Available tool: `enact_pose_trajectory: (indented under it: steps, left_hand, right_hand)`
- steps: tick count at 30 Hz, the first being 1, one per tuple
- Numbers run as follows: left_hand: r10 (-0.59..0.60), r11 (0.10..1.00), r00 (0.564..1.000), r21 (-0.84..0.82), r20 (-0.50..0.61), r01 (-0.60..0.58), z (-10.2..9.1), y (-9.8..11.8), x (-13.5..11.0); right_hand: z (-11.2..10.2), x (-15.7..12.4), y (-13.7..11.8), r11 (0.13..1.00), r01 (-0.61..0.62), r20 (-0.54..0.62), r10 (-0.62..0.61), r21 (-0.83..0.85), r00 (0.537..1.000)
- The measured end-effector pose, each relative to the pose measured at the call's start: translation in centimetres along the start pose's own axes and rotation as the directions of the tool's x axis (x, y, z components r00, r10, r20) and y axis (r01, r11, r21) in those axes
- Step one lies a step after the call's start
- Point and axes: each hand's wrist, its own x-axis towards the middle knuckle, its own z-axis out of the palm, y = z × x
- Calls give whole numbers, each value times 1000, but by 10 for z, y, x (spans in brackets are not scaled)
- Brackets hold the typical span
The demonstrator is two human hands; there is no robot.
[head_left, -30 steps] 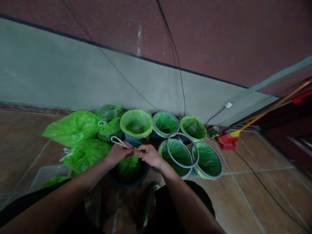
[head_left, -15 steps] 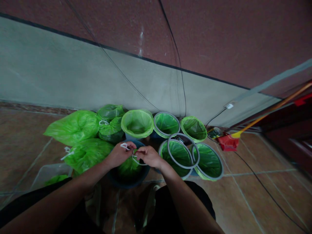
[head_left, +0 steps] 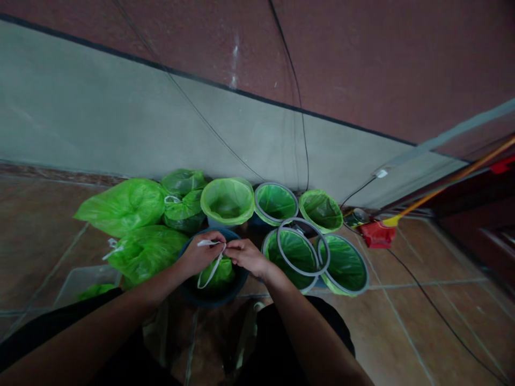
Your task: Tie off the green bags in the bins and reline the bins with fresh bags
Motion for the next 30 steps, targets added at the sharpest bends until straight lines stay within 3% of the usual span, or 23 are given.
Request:
enact_pose_trajectory:
  steps: [3,5,9,11,15,18,25,30]
  left_hand:
    - [11,1000,999,-23,45,-10,-2,1,0]
    - [12,999,997,-31,70,-10,0,0,0]
    - [13,1000,994,-29,104,-10,3,-6,-1]
    - [13,1000,995,-14,94,-12,3,-6,-1]
    - [2,1000,998,-4,63,-2,2,-5,0]
    - [-40,999,997,-6,60,40,1,-4,0]
    - [-116,992,993,47,14,115,2,-11,3]
    - [-116,993,987,11,109,115,-1,-20,7]
  right_hand:
    - [1,0,-1,996,-2,-67,-4,-87,998]
    - [0,-1,-4,963,15,-148,-56,-270,987]
    - [0,-5,-10,749,37,-226,-247,-662,942]
    - [1,-5,-8,738,62,-194,-257,-671,947]
    - [0,0,5,862,101,-104,-174,-496,979]
    - [-1,0,7,885,68,-108,-132,-461,985]
    - [-4,-5,-5,728,-59,-196,-105,-683,975]
    - [-8,-3,-1,586,-183,-292,-96,-789,952]
